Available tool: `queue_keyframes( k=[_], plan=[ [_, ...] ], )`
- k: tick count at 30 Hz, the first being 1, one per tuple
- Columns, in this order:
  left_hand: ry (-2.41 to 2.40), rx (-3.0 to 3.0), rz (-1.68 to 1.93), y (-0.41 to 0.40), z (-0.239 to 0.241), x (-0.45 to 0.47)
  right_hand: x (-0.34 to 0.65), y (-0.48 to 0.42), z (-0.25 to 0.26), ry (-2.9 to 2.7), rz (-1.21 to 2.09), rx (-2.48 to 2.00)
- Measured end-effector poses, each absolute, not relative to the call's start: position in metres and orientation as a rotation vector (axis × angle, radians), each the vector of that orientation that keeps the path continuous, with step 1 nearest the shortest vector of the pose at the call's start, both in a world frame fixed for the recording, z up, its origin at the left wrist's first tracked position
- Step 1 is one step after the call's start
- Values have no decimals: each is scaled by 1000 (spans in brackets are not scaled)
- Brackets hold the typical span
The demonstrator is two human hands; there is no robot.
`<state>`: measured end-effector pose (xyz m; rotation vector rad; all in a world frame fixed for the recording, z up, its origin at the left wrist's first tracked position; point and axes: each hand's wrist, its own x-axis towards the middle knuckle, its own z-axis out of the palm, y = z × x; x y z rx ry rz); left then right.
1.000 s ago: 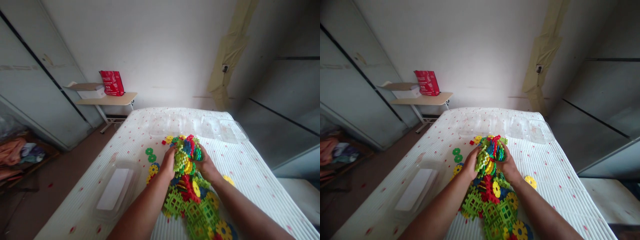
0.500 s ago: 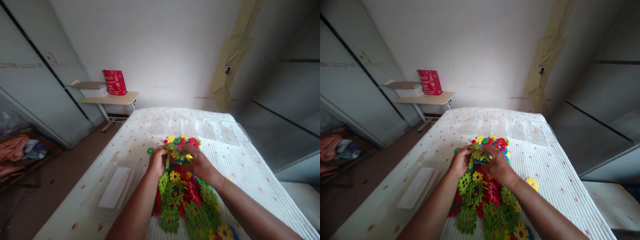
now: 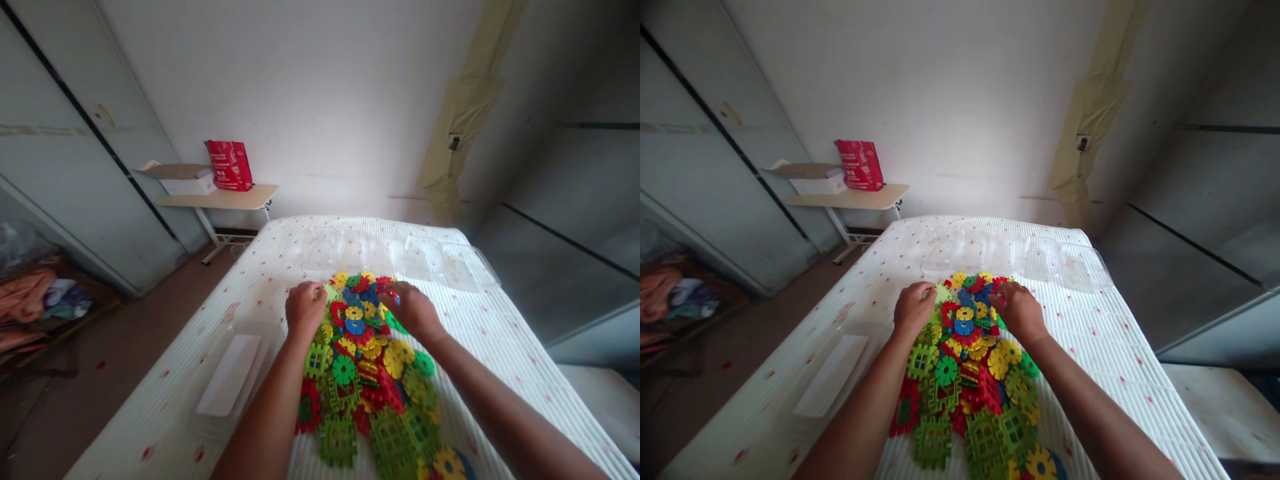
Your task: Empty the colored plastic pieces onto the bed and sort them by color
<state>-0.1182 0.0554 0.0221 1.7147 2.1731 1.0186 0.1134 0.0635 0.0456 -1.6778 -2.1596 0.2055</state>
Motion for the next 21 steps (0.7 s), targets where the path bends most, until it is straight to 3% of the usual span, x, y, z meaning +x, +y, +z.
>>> queue_keyframes(
  k=[4, 8, 13, 21],
  plan=[
    [2184, 1736, 895, 66, 8, -118, 121, 93, 26, -2121, 121, -1977],
    [2052, 1751, 908, 72, -3, -113, 106, 98, 13, -2131, 145, -1941],
    [1833, 1562, 1067, 72, -8, -100, 85, 95, 3, -2120, 557, -1565],
    [1197, 1020, 1399, 62, -6, -74, 68, 73, 17, -1566, 1260, -1157]
  ],
)
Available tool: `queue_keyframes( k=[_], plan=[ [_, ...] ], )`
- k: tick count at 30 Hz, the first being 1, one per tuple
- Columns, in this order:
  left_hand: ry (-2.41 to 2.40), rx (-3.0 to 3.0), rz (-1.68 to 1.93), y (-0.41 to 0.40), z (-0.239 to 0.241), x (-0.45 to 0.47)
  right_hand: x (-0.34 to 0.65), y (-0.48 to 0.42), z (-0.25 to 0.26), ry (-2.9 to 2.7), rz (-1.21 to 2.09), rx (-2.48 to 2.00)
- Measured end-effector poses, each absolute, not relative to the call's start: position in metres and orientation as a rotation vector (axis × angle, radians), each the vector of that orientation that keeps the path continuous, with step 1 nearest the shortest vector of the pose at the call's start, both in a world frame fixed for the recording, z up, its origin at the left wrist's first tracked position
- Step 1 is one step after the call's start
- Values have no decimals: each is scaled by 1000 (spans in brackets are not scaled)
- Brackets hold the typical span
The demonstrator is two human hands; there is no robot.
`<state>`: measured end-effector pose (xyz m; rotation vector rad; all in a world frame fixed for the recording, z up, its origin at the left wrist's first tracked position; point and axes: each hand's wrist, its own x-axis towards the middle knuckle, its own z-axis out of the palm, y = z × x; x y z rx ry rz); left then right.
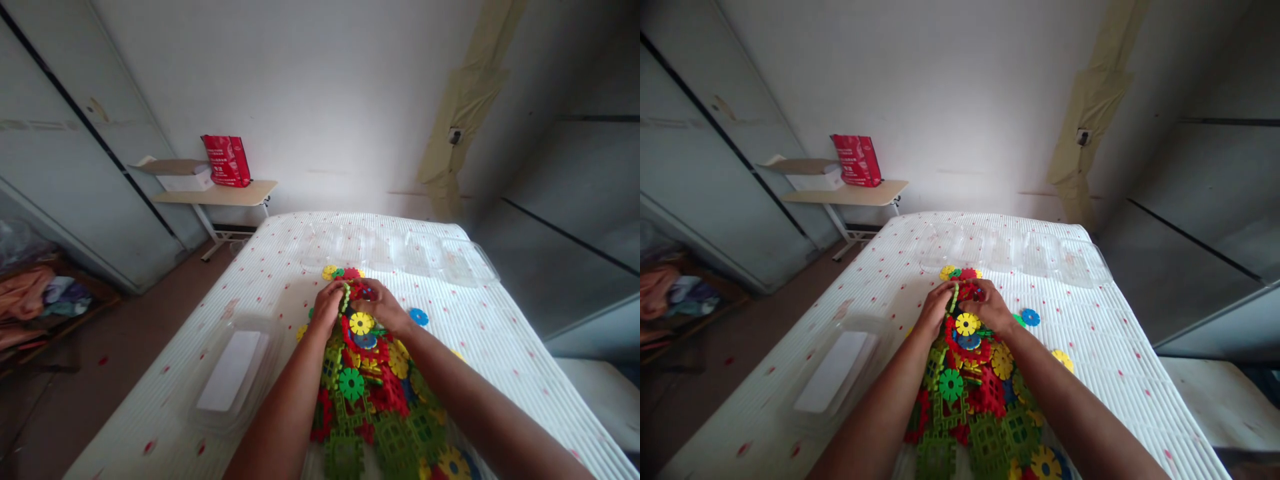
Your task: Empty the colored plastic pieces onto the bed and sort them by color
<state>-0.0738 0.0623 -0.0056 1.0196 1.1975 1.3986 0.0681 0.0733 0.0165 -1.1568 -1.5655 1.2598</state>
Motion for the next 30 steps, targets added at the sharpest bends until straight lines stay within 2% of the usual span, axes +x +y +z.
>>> queue_keyframes(
  k=[3, 6, 11, 17, 23, 26, 30],
  plan=[
    [991, 805, 1510, 58, 6, -75, 69, 52, 42, -1594, 1311, -1086],
    [939, 742, 1467, 56, 16, -83, 70, 25, 65, -1829, 1215, -959],
    [1052, 1121, 1318, 50, 28, -99, 89, -21, 73, -2267, 884, -814],
    [1389, 1583, 1186, 21, 43, -103, 145, -79, 47, -2548, 425, -842],
    [1611, 2062, 983, -30, 37, -103, 188, -113, -35, -2550, 34, -793],
    [1637, 2233, 734, -60, 27, -108, 190, -115, -48, -2554, 19, -841],
    [1516, 2420, 452, -91, 11, -116, 175, -108, -18, -2561, 134, -964]
  ],
)
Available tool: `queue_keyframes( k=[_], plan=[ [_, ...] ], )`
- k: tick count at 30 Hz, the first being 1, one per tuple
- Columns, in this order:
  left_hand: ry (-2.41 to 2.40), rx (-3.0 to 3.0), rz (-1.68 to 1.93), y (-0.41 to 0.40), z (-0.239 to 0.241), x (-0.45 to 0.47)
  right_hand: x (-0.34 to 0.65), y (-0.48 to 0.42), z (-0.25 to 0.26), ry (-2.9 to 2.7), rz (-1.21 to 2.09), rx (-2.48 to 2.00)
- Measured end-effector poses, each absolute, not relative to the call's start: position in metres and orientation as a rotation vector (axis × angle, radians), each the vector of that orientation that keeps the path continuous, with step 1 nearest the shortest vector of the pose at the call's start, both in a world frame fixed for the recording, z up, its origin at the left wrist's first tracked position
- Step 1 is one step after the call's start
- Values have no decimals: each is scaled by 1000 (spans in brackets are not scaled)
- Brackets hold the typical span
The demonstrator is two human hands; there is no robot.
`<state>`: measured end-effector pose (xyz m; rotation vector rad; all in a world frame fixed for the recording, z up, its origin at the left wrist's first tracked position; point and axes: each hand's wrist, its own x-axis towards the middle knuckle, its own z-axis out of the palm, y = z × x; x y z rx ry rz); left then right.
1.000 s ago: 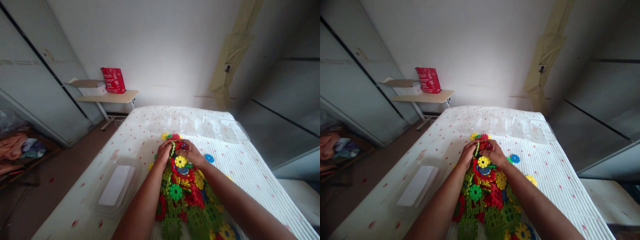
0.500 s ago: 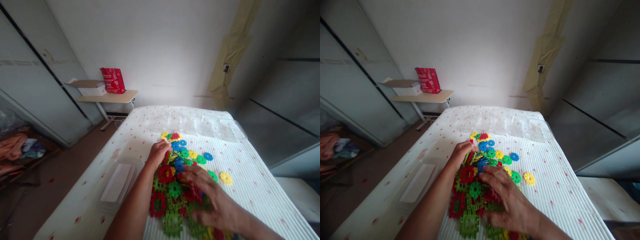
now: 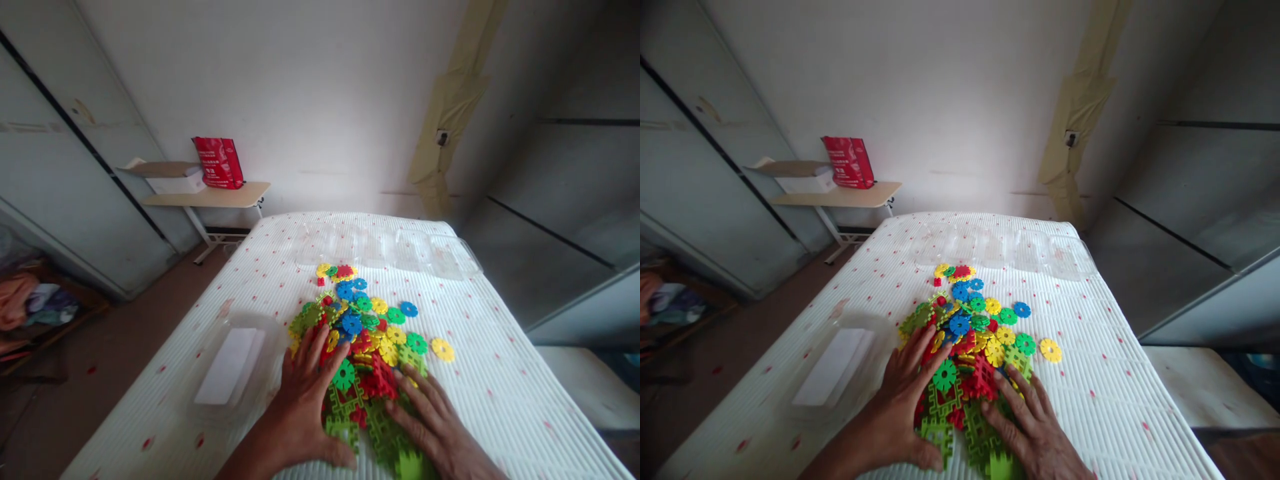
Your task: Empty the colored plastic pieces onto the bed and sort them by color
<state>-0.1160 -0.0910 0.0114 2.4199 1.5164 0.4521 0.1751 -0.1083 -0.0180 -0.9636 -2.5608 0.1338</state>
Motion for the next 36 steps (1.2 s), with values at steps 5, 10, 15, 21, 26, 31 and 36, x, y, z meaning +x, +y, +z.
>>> queue_keyframes(
  k=[5, 10, 15, 21, 26, 31, 36],
  plan=[
    [1620, 2454, 427, -102, -9, -114, 158, -84, 0, -2512, 99, -961],
    [1717, 2465, 617, -93, -21, -104, 144, -53, -11, -2391, 46, -1001],
    [1820, 2442, 893, -73, -17, -89, 125, -19, -5, -2220, 93, -1001],
    [1852, 2364, 1137, -50, -8, -70, 90, 14, 26, -2123, 193, -978],
    [1852, 2392, 1117, -55, -13, -69, 92, 11, 44, -2264, 173, -941],
    [1815, 2396, 1049, -64, -15, -73, 158, -1, 13, -2217, 49, -1192],
    [1880, 2315, 1054, -64, -13, -77, 225, 1, -35, -1993, -21, -1613]
  ],
)
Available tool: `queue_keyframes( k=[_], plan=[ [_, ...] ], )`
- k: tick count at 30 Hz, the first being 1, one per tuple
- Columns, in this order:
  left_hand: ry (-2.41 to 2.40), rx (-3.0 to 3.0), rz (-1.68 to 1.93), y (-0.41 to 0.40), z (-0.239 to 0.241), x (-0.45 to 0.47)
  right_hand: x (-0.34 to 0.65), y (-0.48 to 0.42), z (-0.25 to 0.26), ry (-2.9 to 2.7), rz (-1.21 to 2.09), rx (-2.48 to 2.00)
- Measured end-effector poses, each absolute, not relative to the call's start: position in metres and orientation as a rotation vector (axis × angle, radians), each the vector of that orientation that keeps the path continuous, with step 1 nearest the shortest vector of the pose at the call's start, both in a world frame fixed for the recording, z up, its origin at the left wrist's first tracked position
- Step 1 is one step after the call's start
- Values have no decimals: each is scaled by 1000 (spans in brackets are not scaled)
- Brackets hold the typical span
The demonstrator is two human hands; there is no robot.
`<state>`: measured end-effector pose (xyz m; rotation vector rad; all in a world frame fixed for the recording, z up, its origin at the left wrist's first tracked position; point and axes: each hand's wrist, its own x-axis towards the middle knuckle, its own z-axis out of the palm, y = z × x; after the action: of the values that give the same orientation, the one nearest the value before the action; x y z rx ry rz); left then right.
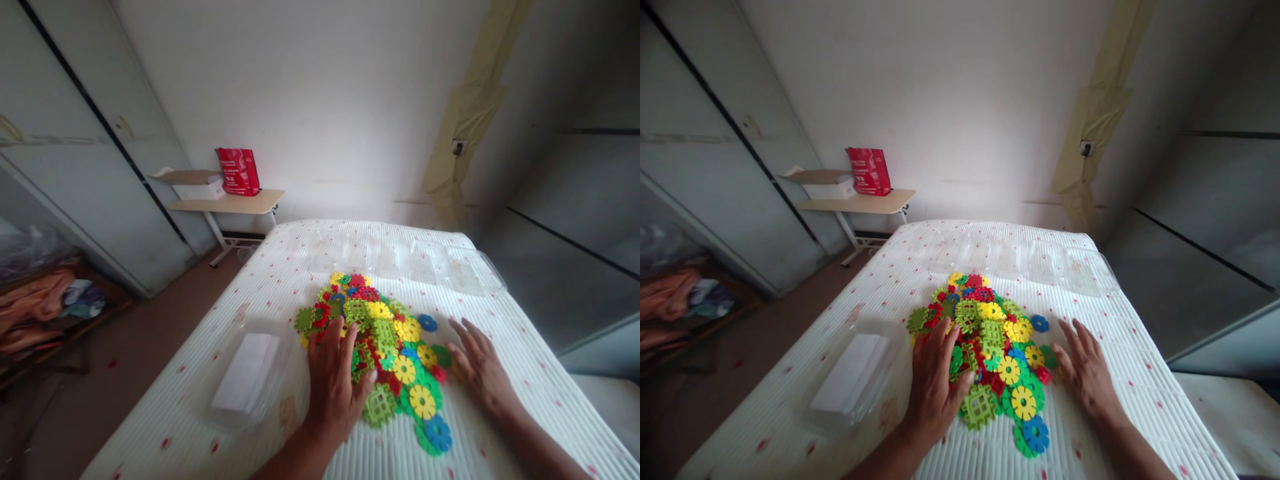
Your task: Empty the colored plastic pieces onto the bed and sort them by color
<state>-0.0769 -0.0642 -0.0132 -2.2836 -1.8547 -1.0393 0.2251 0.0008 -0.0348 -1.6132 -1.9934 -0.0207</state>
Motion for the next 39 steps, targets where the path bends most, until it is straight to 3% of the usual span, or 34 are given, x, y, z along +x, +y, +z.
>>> queue_keyframes(
  k=[9, 19, 28, 34, 39],
  plan=[
    [-2210, -1986, -1044, -43, -18, -91, 197, 29, -45, -2022, 142, -1567],
    [-2439, -1885, -1110, -21, -14, -91, 136, 46, -6, -1760, 741, -1490],
    [-2251, -2130, -1349, -19, -12, -79, 112, 51, 6, -1564, 1143, -1199],
    [-2057, -2310, -1466, -19, 2, -72, 114, 42, 15, -1513, 1231, -1094],
    [-2198, -2315, -1559, -7, 20, -82, 125, 40, 11, -1482, 1209, -1108]
  ],
)
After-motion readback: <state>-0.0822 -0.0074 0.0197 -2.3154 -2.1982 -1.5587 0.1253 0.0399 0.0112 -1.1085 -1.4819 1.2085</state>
